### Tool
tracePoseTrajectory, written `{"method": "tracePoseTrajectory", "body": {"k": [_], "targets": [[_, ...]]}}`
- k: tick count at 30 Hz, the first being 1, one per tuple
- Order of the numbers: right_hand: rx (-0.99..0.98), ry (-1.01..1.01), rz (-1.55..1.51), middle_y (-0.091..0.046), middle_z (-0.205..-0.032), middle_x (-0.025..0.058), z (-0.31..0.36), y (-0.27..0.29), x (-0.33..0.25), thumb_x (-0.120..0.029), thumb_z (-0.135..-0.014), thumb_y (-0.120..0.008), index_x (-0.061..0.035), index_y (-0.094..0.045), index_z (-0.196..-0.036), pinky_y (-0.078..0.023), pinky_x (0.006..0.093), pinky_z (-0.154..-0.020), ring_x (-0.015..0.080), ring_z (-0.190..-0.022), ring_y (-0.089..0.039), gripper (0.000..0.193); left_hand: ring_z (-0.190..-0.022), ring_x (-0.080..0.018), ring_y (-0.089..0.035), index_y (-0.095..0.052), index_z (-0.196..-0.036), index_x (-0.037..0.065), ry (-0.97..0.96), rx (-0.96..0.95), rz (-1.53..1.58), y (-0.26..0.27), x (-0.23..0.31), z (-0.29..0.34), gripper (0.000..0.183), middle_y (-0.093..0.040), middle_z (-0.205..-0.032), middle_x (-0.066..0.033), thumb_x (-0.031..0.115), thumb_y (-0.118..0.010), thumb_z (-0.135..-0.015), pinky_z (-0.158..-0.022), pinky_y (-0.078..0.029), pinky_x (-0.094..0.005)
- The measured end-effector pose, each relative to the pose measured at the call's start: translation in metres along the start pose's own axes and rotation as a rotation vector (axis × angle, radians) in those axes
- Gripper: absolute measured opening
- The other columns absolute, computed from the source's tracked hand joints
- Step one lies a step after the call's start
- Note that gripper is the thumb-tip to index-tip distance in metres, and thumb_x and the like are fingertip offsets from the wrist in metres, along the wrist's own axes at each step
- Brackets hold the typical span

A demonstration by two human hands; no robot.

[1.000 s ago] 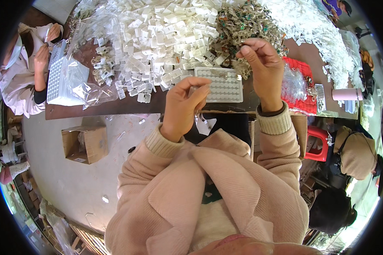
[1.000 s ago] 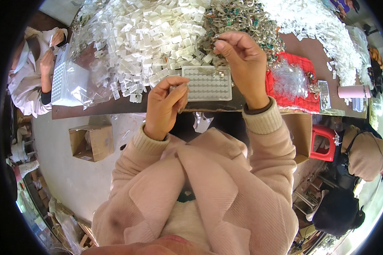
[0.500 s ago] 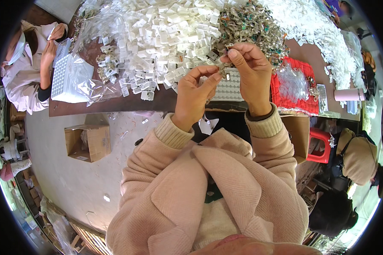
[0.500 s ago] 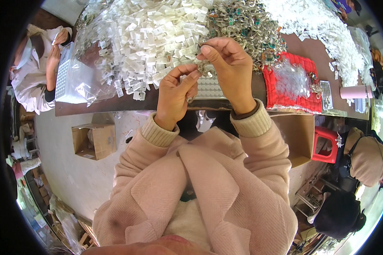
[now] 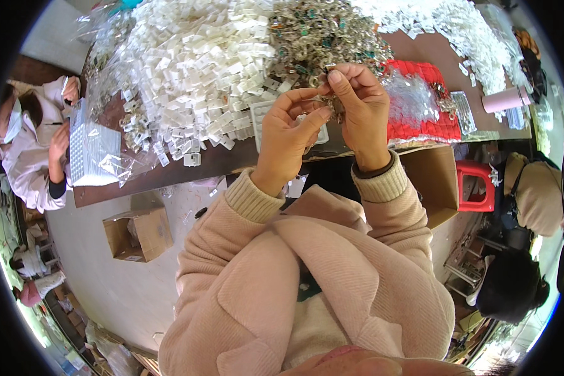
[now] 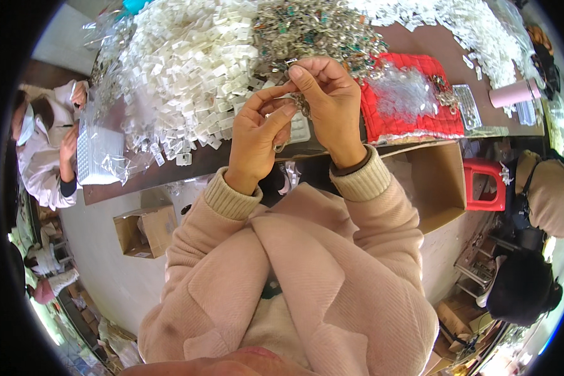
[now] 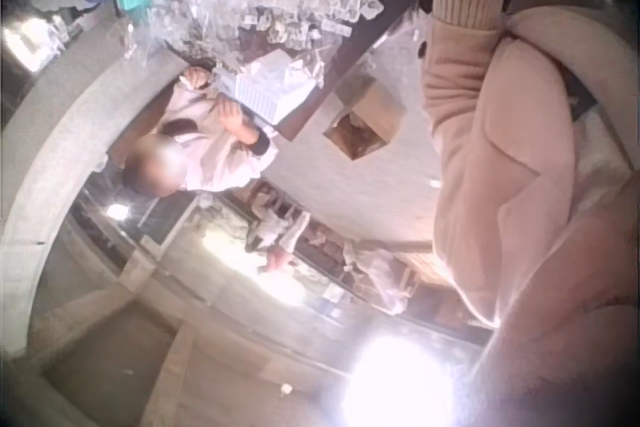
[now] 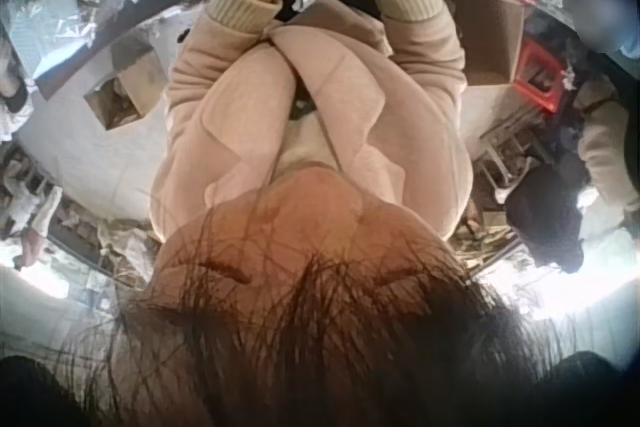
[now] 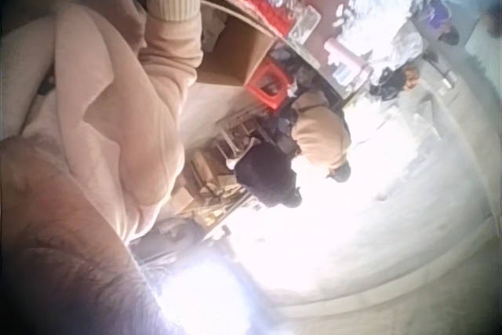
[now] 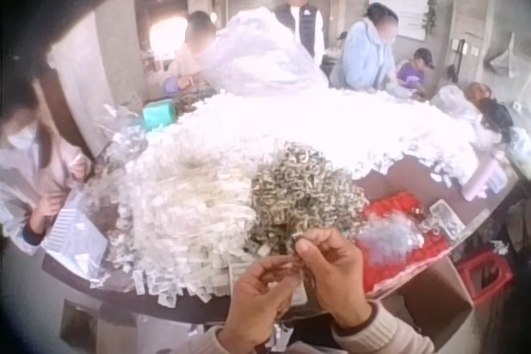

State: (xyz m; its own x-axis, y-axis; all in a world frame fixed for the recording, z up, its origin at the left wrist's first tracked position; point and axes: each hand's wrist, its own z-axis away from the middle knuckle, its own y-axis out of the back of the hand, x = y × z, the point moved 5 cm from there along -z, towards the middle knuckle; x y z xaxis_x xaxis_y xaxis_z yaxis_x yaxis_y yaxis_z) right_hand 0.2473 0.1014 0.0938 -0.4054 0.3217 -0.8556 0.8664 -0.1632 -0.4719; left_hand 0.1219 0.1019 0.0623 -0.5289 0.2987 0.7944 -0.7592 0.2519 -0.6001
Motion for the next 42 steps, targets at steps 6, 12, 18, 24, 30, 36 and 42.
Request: {"method": "tracePoseTrajectory", "body": {"k": [6,12,18,24,30,36,42], "targets": [[0.078,-0.010,0.016,-0.066,-0.090,0.0015,0.005,0.031,0.000,-0.007,-0.093,-0.066,-0.0025,-0.065,-0.100,-0.049,0.0200,-0.070,0.0064,-0.079,-0.060,0.008,-0.053,-0.0035,-0.041,-0.059,-0.113,-0.002,0.060,0.025,-0.017,-0.023,-0.020,-0.013,0.024,-0.061,-0.084,-0.0021,0.001,-0.066,-0.090,-0.046,-0.030,-0.0196],[0.211,-0.012,-0.154,-0.062,-0.086,0.0028,0.000,0.057,-0.001,-0.010,-0.095,-0.064,-0.0040,-0.062,-0.096,-0.049,0.0233,-0.071,0.0100,-0.079,-0.058,0.006,-0.056,-0.0024,-0.046,-0.061,-0.112,-0.001,-0.043,0.010,-0.274,-0.041,-0.034,-0.014,0.027,-0.064,-0.088,-0.0034,0.005,-0.071,-0.087,-0.046,-0.034,-0.0188],[0.220,0.012,-0.182,-0.064,-0.088,0.0007,0.003,0.070,0.001,-0.007,-0.093,-0.066,-0.0037,-0.063,-0.098,-0.050,0.0226,-0.072,0.0086,-0.079,-0.059,0.007,-0.054,-0.0027,-0.047,-0.063,-0.108,-0.002,-0.041,0.053,-0.285,-0.038,-0.037,-0.022,0.023,-0.067,-0.091,-0.0062,0.006,-0.071,-0.088,-0.045,-0.034,-0.0191],[0.156,-0.057,-0.038,-0.066,-0.099,0.0040,0.008,0.084,0.003,-0.005,-0.094,-0.064,-0.0019,-0.061,-0.112,-0.052,0.0239,-0.076,0.0102,-0.090,-0.062,0.018,-0.050,-0.0049,-0.045,-0.062,-0.107,-0.002,0.026,0.057,-0.043,-0.034,-0.039,-0.025,0.019,-0.068,-0.088,-0.0074,0.004,-0.068,-0.090,-0.044,-0.031,-0.0194],[0.070,-0.065,0.041,-0.066,-0.101,0.0053,0.016,0.084,0.002,-0.001,-0.091,-0.066,-0.0002,-0.056,-0.122,-0.054,0.0240,-0.075,0.0101,-0.089,-0.063,0.032,-0.050,-0.0054,-0.046,-0.062,-0.106,-0.002,0.035,0.071,-0.047,-0.031,-0.042,-0.028,0.018,-0.067,-0.086,-0.0069,0.004,-0.067,-0.090,-0.044,-0.031,-0.0191],[0.022,-0.125,0.070,-0.066,-0.098,0.0059,0.018,0.088,0.000,0.000,-0.090,-0.067,0.0011,-0.056,-0.122,-0.055,0.0242,-0.074,0.0106,-0.084,-0.064,0.034,-0.050,-0.0033,-0.044,-0.063,-0.106,0.000,-0.012,0.131,-0.116,-0.029,-0.036,-0.027,0.019,-0.064,-0.080,-0.0036,0.001,-0.069,-0.088,-0.043,-0.030,-0.0180],[-0.031,-0.367,-0.246,-0.067,-0.093,0.0052,0.024,0.089,0.011,-0.005,-0.090,-0.068,0.0004,-0.061,-0.113,-0.053,0.0244,-0.068,0.0114,-0.075,-0.063,0.025,-0.052,-0.0023,-0.047,-0.064,-0.103,0.000,-0.061,0.132,-0.161,-0.029,-0.031,-0.025,0.021,-0.064,-0.080,-0.0026,-0.002,-0.072,-0.083,-0.044,-0.035,-0.0170]]}}
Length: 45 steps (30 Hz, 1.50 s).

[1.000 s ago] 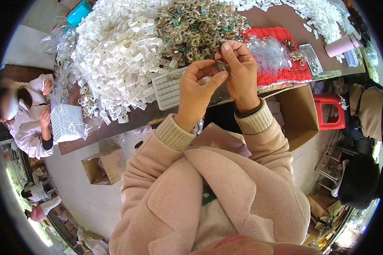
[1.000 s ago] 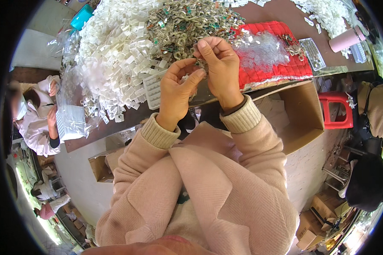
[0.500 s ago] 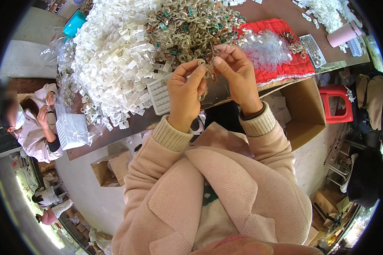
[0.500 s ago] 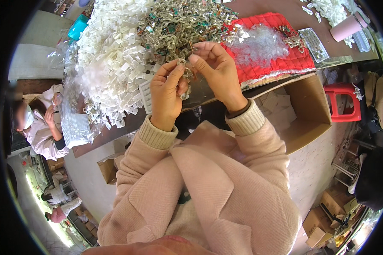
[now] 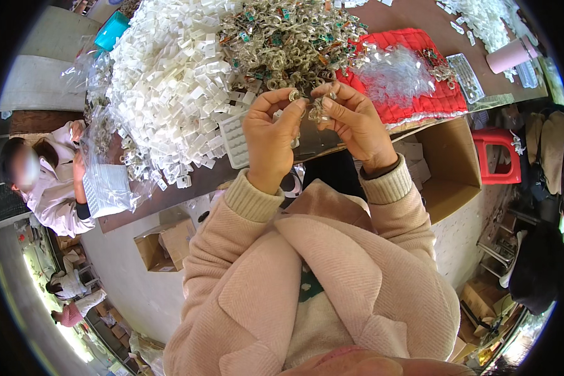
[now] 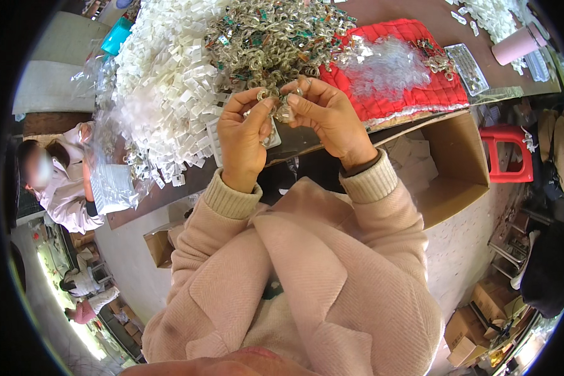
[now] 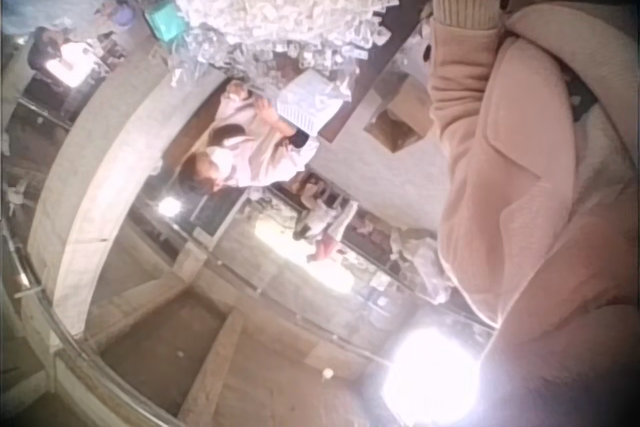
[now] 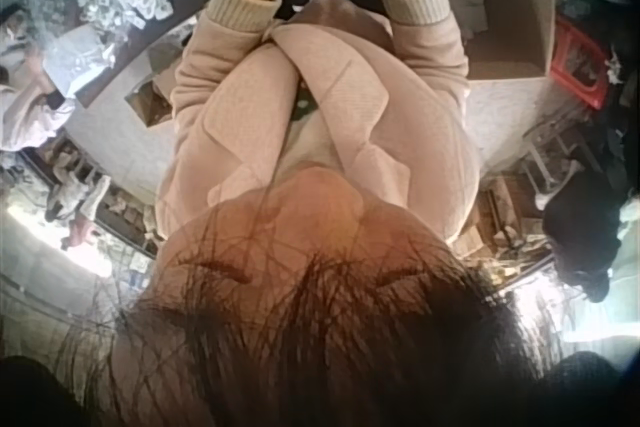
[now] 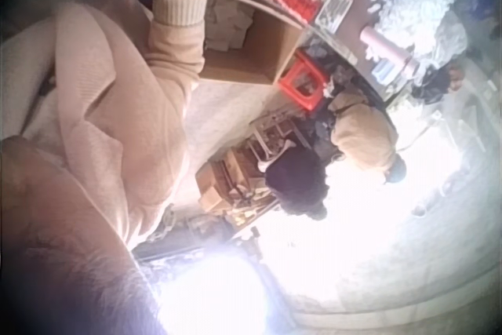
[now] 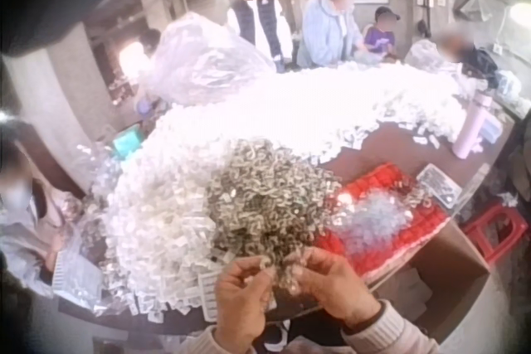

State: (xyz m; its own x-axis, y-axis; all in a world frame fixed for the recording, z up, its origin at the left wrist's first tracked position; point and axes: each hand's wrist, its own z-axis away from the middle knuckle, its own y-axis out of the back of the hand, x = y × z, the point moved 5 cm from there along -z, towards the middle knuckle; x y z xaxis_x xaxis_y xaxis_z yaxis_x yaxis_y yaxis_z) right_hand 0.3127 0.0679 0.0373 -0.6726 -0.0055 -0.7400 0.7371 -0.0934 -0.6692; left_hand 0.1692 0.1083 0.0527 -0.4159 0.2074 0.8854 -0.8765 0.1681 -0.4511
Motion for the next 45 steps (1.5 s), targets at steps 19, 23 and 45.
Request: {"method": "tracePoseTrajectory", "body": {"k": [19,23,45], "targets": [[0.387,0.442,0.889,-0.065,-0.077,-0.0014,0.018,-0.002,-0.014,-0.005,-0.083,-0.077,-0.0014,-0.065,-0.090,-0.045,0.0184,-0.063,0.0045,-0.067,-0.055,0.014,-0.049,-0.0041,-0.042,-0.060,-0.107,0.001,0.189,0.027,0.222,0.015,-0.008,0.010,0.024,-0.067,-0.087,-0.0090,-0.002,-0.069,-0.085,-0.044,-0.031,-0.0194],[0.425,0.471,1.116,-0.067,-0.078,0.0044,0.013,-0.001,-0.017,-0.009,-0.082,-0.078,-0.0012,-0.066,-0.093,-0.050,0.0244,-0.063,0.0080,-0.069,-0.061,0.018,-0.048,-0.0043,-0.041,-0.059,-0.107,0.001,0.187,0.042,0.234,0.016,-0.010,0.013,0.024,-0.067,-0.088,-0.0102,-0.002,-0.068,-0.085,-0.043,-0.031,-0.0199],[-0.297,0.182,0.689,-0.069,-0.092,0.0088,0.045,-0.072,-0.005,0.009,-0.086,-0.065,0.0043,-0.066,-0.104,-0.054,0.0242,-0.067,0.0113,-0.080,-0.066,0.019,-0.075,-0.0063,-0.060,-0.072,-0.102,-0.001,-0.194,-0.294,-0.400,0.050,0.048,0.059,0.019,-0.070,-0.093,-0.0049,0.004,-0.074,-0.084,-0.064,-0.046,-0.0190]]}}
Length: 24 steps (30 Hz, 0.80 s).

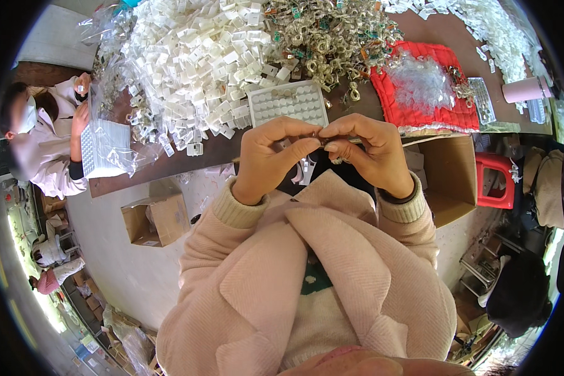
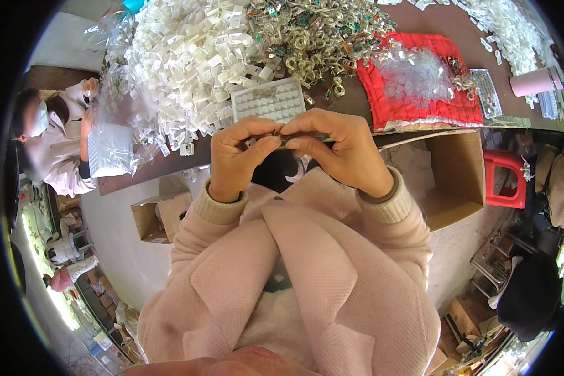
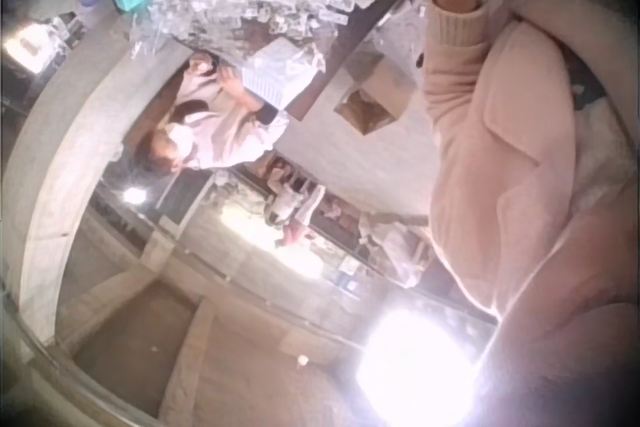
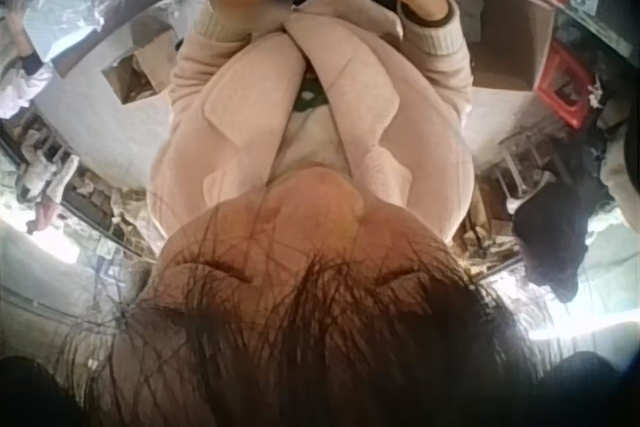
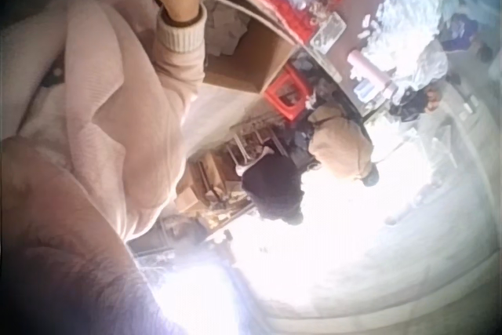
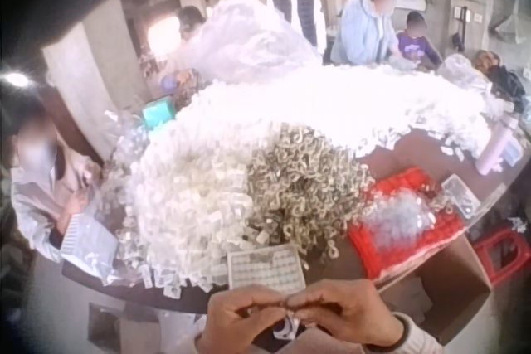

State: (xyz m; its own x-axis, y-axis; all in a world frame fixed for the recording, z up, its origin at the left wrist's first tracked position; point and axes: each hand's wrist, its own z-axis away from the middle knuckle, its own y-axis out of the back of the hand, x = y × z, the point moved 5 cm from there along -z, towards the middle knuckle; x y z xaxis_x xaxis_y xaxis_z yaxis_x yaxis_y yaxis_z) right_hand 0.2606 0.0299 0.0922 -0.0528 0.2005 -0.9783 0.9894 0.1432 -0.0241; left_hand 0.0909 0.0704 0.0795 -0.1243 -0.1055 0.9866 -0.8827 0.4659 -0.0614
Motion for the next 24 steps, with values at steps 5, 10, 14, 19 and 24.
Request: {"method": "tracePoseTrajectory", "body": {"k": [5,10,14,19,24], "targets": [[-0.091,-0.021,-0.037,-0.069,-0.090,0.0088,-0.001,-0.011,0.000,0.011,-0.086,-0.062,0.0042,-0.066,-0.102,-0.055,0.0236,-0.067,0.0115,-0.075,-0.067,0.018,-0.074,-0.0077,-0.061,-0.072,-0.103,-0.002,-0.112,-0.079,-0.031,0.011,0.005,0.012,0.018,-0.071,-0.095,-0.0078,0.000,-0.072,-0.084,-0.065,-0.047,-0.0200],[-0.150,0.024,0.057,-0.069,-0.089,0.0084,-0.003,-0.019,-0.005,0.013,-0.086,-0.060,0.0038,-0.067,-0.101,-0.055,0.0229,-0.065,0.0111,-0.073,-0.067,0.018,-0.072,-0.0054,-0.060,-0.073,-0.103,-0.002,-0.082,-0.052,0.004,0.018,0.001,0.021,0.019,-0.070,-0.096,-0.0077,0.000,-0.073,-0.084,-0.060,-0.045,-0.0176],[-0.158,0.004,0.000,-0.069,-0.089,0.0084,-0.003,-0.023,0.000,0.012,-0.087,-0.061,0.0044,-0.066,-0.101,-0.054,0.0222,-0.065,0.0113,-0.073,-0.067,0.017,-0.070,-0.0045,-0.059,-0.073,-0.103,-0.002,-0.105,-0.062,-0.012,0.020,0.001,0.023,0.019,-0.070,-0.094,-0.0076,0.002,-0.073,-0.084,-0.059,-0.045,-0.0167],[-0.115,-0.089,-0.156,-0.069,-0.088,0.0082,0.002,-0.027,0.010,0.010,-0.088,-0.062,0.0046,-0.065,-0.099,-0.054,0.0217,-0.064,0.0113,-0.072,-0.067,0.013,-0.070,-0.0052,-0.059,-0.073,-0.103,-0.001,-0.178,-0.049,-0.090,0.022,0.007,0.024,0.019,-0.070,-0.093,-0.0079,0.003,-0.074,-0.084,-0.058,-0.045,-0.0176],[-0.074,-0.107,-0.189,-0.068,-0.089,0.0078,0.002,-0.031,0.012,0.008,-0.088,-0.064,0.0041,-0.065,-0.098,-0.054,0.0214,-0.063,0.0107,-0.072,-0.067,0.011,-0.071,-0.0071,-0.061,-0.073,-0.103,-0.001,-0.198,-0.033,-0.126,0.023,0.011,0.027,0.020,-0.069,-0.092,-0.0081,0.003,-0.075,-0.083,-0.059,-0.047,-0.0184]]}}
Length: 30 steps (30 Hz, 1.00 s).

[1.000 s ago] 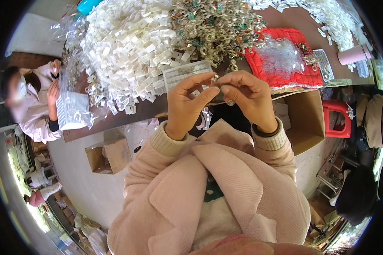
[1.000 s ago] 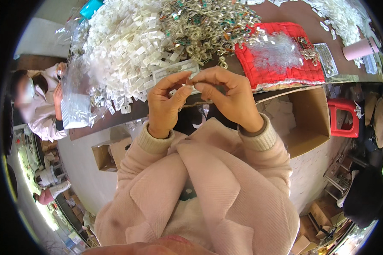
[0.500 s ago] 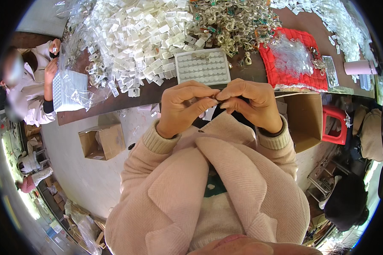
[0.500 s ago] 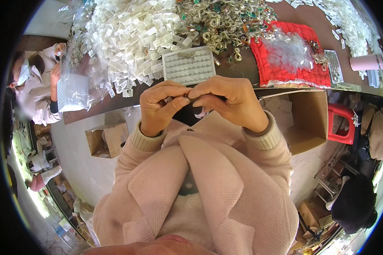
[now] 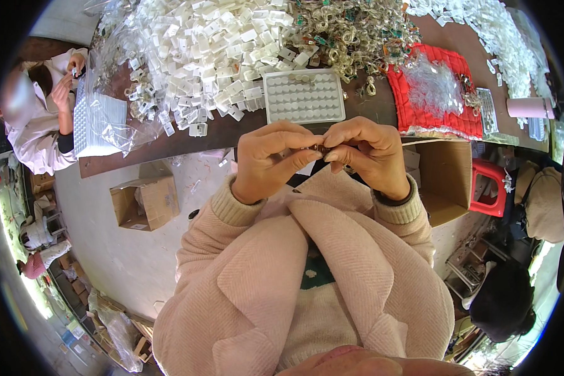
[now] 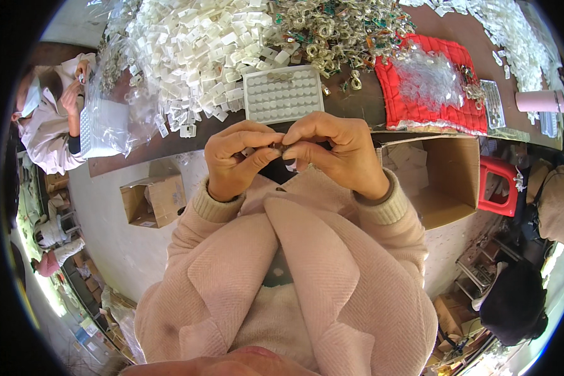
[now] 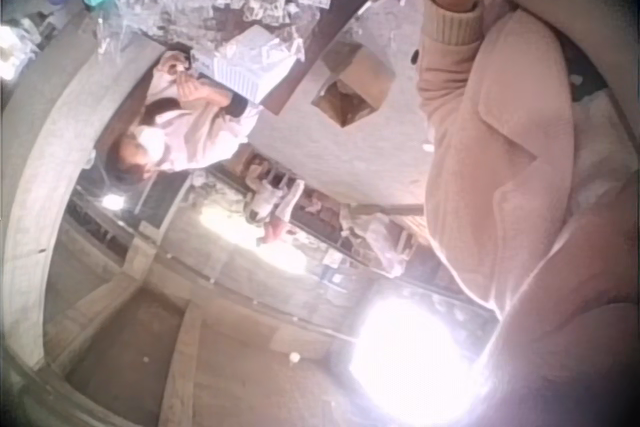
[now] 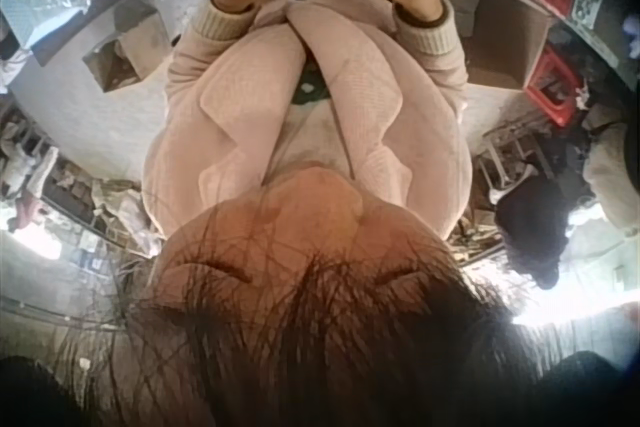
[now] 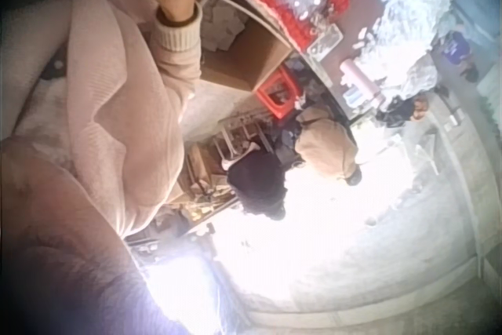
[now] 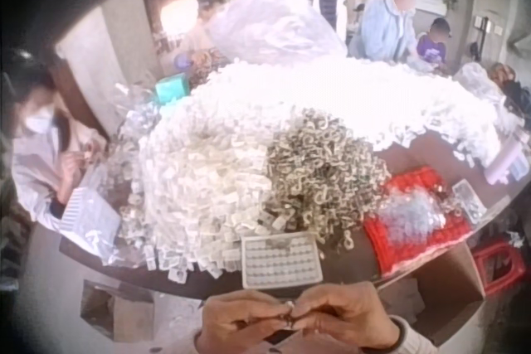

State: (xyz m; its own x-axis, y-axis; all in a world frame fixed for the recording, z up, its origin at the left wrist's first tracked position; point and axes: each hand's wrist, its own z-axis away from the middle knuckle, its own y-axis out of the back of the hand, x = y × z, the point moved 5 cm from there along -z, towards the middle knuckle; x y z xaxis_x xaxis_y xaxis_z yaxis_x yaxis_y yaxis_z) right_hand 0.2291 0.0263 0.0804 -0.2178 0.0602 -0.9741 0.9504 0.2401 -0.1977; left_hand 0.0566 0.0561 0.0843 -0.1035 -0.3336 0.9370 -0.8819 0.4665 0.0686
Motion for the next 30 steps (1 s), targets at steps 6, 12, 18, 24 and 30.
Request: {"method": "tracePoseTrajectory", "body": {"k": [6,12,18,24,30], "targets": [[0.025,-0.028,-0.066,-0.068,-0.088,0.0072,-0.001,-0.004,0.006,0.007,-0.087,-0.067,0.0030,-0.063,-0.098,-0.053,0.0212,-0.063,0.0099,-0.071,-0.066,0.012,-0.072,-0.0101,-0.063,-0.073,-0.102,-0.001,-0.055,0.039,-0.030,0.003,-0.001,0.005,0.019,-0.070,-0.091,-0.0092,0.002,-0.074,-0.083,-0.060,-0.048,-0.0200],[0.075,-0.014,0.022,-0.067,-0.093,0.0099,-0.009,-0.014,0.012,0.006,-0.086,-0.069,0.0034,-0.063,-0.103,-0.055,0.0248,-0.061,0.0115,-0.075,-0.065,0.018,-0.073,-0.0089,-0.061,-0.072,-0.100,-0.003,0.041,0.172,0.000,0.010,-0.014,0.015,0.016,-0.069,-0.093,-0.0092,-0.001,-0.073,-0.084,-0.061,-0.047,-0.0198],[0.140,0.413,0.843,-0.067,-0.096,0.0108,-0.010,-0.042,-0.002,0.003,-0.081,-0.070,-0.0042,-0.068,-0.102,-0.055,0.0301,-0.068,0.0231,-0.077,-0.067,0.022,-0.068,-0.0043,-0.054,-0.071,-0.100,-0.003,0.343,0.346,0.457,0.015,-0.039,0.034,0.012,-0.068,-0.088,-0.0032,0.002,-0.069,-0.089,-0.058,-0.041,-0.0180],[0.213,0.383,0.780,-0.068,-0.092,0.0116,-0.016,-0.045,-0.001,0.004,-0.084,-0.068,-0.0022,-0.069,-0.098,-0.054,0.0311,-0.068,0.0251,-0.077,-0.067,0.016,-0.063,-0.0071,-0.055,-0.072,-0.104,0.003,0.233,0.511,-0.505,0.069,-0.024,0.029,0.019,-0.067,-0.087,-0.0034,0.008,-0.073,-0.086,-0.053,-0.040,-0.0208],[0.185,0.307,0.695,-0.068,-0.089,0.0120,-0.021,-0.046,0.001,0.005,-0.083,-0.069,-0.0015,-0.069,-0.097,-0.053,0.0296,-0.069,0.0239,-0.077,-0.067,0.016,-0.078,-0.0288,-0.064,-0.071,-0.097,0.007,0.102,0.504,-1.002,0.103,-0.032,0.018,0.020,-0.066,-0.095,-0.0109,0.005,-0.075,-0.077,-0.071,-0.052,-0.0343]]}}
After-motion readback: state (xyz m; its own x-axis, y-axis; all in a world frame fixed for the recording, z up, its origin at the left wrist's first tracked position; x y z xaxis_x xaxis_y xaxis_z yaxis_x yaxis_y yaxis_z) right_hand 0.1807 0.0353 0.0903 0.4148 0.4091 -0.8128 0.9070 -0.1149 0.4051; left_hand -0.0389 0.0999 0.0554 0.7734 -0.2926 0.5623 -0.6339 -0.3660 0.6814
